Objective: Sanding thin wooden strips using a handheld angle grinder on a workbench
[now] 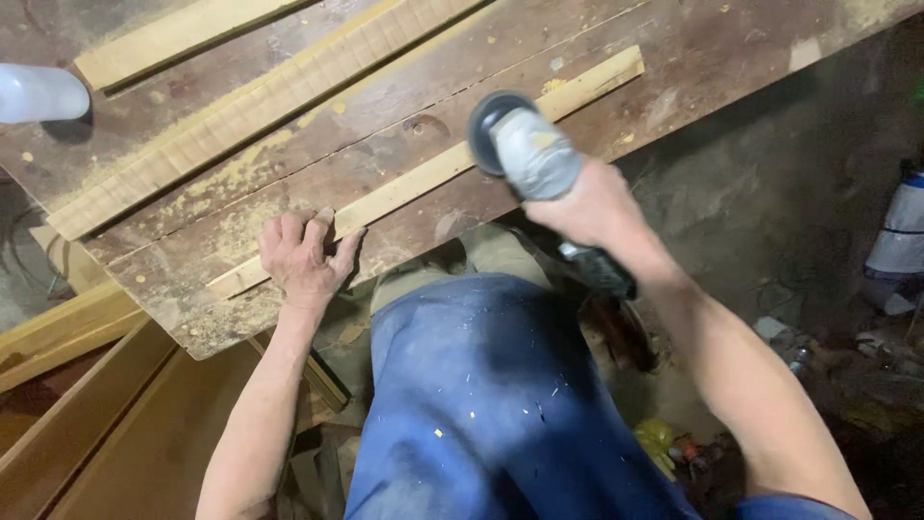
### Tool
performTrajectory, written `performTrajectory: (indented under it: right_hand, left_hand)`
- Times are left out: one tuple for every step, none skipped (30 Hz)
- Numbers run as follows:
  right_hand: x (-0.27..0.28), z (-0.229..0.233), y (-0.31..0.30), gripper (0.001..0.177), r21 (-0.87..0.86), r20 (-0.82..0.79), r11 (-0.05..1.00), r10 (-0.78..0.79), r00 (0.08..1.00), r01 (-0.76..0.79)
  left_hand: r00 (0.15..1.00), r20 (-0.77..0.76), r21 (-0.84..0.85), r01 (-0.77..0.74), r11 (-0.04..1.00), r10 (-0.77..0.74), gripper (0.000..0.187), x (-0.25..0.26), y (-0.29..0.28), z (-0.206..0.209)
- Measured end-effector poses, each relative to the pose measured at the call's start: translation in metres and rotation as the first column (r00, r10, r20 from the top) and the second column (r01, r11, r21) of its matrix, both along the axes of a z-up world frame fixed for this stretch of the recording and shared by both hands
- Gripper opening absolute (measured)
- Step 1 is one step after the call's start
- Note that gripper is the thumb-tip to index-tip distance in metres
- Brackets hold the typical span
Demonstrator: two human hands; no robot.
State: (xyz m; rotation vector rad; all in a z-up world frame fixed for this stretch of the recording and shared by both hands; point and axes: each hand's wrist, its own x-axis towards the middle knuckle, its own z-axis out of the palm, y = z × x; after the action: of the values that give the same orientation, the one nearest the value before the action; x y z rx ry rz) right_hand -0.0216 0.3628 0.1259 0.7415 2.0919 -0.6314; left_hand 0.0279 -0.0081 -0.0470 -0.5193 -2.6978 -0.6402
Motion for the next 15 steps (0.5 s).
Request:
performTrajectory:
  right_hand:
    - [0.004, -0.006, 0.016, 0.071, 0.031, -0.047, 0.999, -0.031, 0.998, 0.033]
    - [0.007, -0.012, 0.032, 0.068, 0.058, -0.094, 0.996, -0.058, 0.994, 0.064]
    - [0.009, -0.018, 0.050, 0.068, 0.058, -0.095, 0.996, -0.056, 0.994, 0.062]
    - [0.013, -0.025, 0.069, 0.067, 0.076, -0.127, 0.994, -0.070, 0.989, 0.080]
    - [0.016, -0.032, 0.088, 0.067, 0.093, -0.159, 0.991, -0.084, 0.984, 0.100]
    - [0.015, -0.032, 0.093, 0.067, 0.091, -0.158, 0.991, -0.083, 0.984, 0.098]
    - [0.013, -0.032, 0.099, 0.061, 0.074, -0.187, 0.988, -0.120, 0.975, 0.136]
    - [0.012, -0.033, 0.104, 0.056, 0.056, -0.216, 0.983, -0.159, 0.963, 0.175]
    - [0.012, -0.039, 0.114, 0.056, 0.053, -0.216, 0.983, -0.161, 0.963, 0.176]
    - [0.012, -0.044, 0.125, 0.051, 0.067, -0.254, 0.975, -0.189, 0.949, 0.212]
    - [0.011, -0.049, 0.135, 0.047, 0.080, -0.291, 0.965, -0.216, 0.932, 0.249]
    - [0.011, -0.041, 0.140, 0.047, 0.082, -0.294, 0.965, -0.217, 0.931, 0.251]
    - [0.010, -0.033, 0.145, 0.043, 0.079, -0.333, 0.954, -0.249, 0.910, 0.290]
    - [0.008, -0.026, 0.148, 0.039, 0.068, -0.370, 0.945, -0.274, 0.888, 0.320]
    - [0.007, -0.026, 0.153, 0.039, 0.063, -0.372, 0.948, -0.269, 0.889, 0.313]
  left_hand:
    - [1.000, 0.007, 0.006, 0.000, 1.000, 0.000, 0.046, 0.000, 0.000, 0.000]
    - [1.000, 0.016, 0.010, -0.002, 1.000, 0.002, 0.046, 0.000, 0.000, 0.000]
    - [1.000, 0.015, 0.010, -0.004, 1.000, 0.004, 0.046, 0.000, 0.000, 0.002]
    - [1.000, 0.020, 0.010, -0.003, 1.000, 0.003, 0.046, 0.000, 0.001, 0.004]
    - [1.000, 0.025, 0.011, -0.002, 1.000, 0.002, 0.046, -0.001, 0.003, 0.005]
    - [1.000, 0.025, 0.009, -0.004, 1.000, 0.003, 0.046, -0.001, 0.002, 0.005]
    - [1.000, 0.030, 0.012, 0.001, 1.000, -0.002, 0.045, 0.000, 0.001, 0.005]
    - [0.999, 0.035, 0.014, 0.009, 1.000, -0.009, 0.043, -0.001, 0.001, 0.004]
    - [0.999, 0.035, 0.011, 0.010, 1.000, -0.010, 0.043, -0.002, 0.001, 0.005]
    - [0.999, 0.032, 0.011, 0.013, 1.000, -0.013, 0.043, -0.002, 0.001, 0.006]
    - [0.999, 0.030, 0.010, 0.016, 1.000, -0.016, 0.043, -0.002, 0.002, 0.007]
    - [0.999, 0.028, 0.012, 0.018, 1.000, -0.018, 0.043, -0.003, 0.003, 0.006]
    - [1.000, 0.015, -0.008, 0.019, 1.000, -0.019, 0.043, -0.004, 0.003, 0.006]
    - [1.000, 0.001, -0.035, 0.010, 0.999, -0.010, 0.044, -0.001, 0.001, 0.007]
    - [1.000, -0.002, -0.038, 0.003, 0.999, -0.003, 0.044, -0.003, 0.001, 0.013]
